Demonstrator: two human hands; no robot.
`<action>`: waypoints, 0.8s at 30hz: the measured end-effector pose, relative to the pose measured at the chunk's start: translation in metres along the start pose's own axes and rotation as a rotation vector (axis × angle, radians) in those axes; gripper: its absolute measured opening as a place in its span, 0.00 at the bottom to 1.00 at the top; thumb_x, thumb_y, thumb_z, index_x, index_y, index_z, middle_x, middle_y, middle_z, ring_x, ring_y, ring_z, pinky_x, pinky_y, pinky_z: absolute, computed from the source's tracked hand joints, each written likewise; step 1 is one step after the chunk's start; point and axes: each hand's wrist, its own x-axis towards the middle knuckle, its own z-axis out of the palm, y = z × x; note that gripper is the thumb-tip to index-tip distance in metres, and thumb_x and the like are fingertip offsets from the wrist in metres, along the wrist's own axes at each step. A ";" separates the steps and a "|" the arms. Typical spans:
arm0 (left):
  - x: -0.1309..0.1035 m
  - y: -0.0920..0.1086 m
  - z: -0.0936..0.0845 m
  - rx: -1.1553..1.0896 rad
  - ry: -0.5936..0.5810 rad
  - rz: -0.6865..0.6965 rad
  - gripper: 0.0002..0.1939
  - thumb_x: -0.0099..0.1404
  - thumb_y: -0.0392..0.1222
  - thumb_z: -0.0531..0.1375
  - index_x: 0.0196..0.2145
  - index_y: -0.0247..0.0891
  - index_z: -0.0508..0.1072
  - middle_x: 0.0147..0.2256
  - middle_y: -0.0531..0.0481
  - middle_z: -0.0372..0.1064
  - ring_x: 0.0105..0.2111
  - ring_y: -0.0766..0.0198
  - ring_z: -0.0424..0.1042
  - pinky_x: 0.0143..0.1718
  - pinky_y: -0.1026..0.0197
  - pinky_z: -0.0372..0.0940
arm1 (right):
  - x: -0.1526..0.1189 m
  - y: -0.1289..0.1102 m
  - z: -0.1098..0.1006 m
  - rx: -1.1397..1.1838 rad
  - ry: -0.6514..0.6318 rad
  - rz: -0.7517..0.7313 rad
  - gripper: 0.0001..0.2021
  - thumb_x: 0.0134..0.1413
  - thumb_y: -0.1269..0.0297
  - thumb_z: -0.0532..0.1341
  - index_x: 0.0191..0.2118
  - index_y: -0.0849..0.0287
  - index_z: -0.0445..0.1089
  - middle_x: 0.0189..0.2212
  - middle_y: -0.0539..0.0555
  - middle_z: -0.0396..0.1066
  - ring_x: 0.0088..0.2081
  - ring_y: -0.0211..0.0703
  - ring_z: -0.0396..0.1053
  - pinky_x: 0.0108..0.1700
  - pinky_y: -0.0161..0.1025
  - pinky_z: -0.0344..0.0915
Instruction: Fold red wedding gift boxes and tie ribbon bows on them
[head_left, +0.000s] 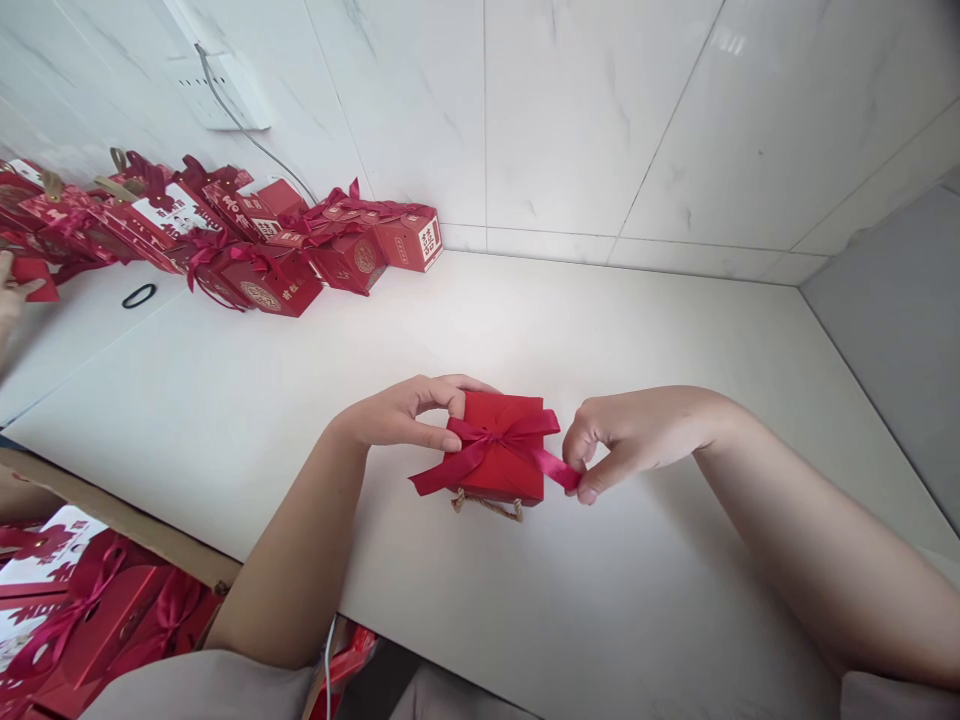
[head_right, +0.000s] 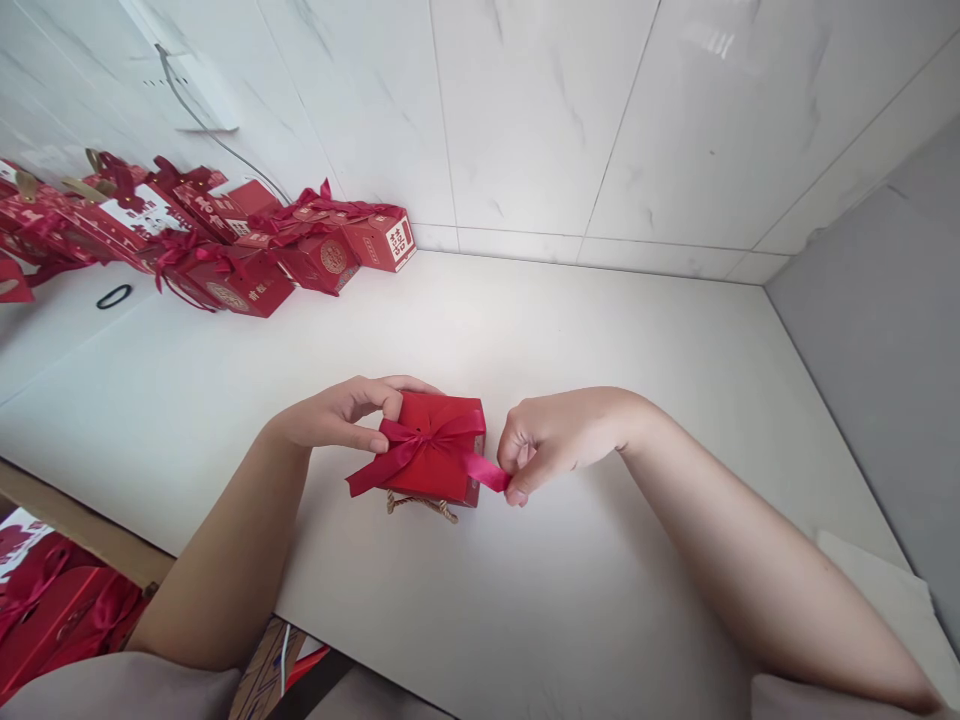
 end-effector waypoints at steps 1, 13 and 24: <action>0.000 0.000 0.000 0.004 0.009 0.003 0.14 0.59 0.45 0.66 0.25 0.35 0.67 0.59 0.40 0.62 0.56 0.49 0.66 0.58 0.47 0.60 | -0.001 0.001 0.000 -0.043 0.024 0.036 0.18 0.48 0.46 0.66 0.35 0.55 0.78 0.37 0.53 0.78 0.40 0.50 0.74 0.39 0.41 0.66; -0.016 0.000 0.000 0.160 -0.109 -0.108 0.68 0.45 0.45 0.74 0.70 0.49 0.32 0.64 0.38 0.57 0.64 0.48 0.58 0.59 0.49 0.60 | -0.023 0.000 -0.002 -0.184 0.433 0.243 0.30 0.50 0.43 0.62 0.58 0.48 0.62 0.54 0.58 0.68 0.54 0.59 0.67 0.41 0.45 0.69; -0.006 0.005 0.005 0.161 0.101 -0.062 0.52 0.52 0.49 0.70 0.68 0.51 0.47 0.66 0.41 0.51 0.67 0.46 0.49 0.64 0.40 0.51 | -0.031 -0.008 0.001 -0.141 0.548 0.029 0.49 0.44 0.45 0.68 0.69 0.41 0.45 0.66 0.56 0.54 0.63 0.65 0.55 0.55 0.53 0.64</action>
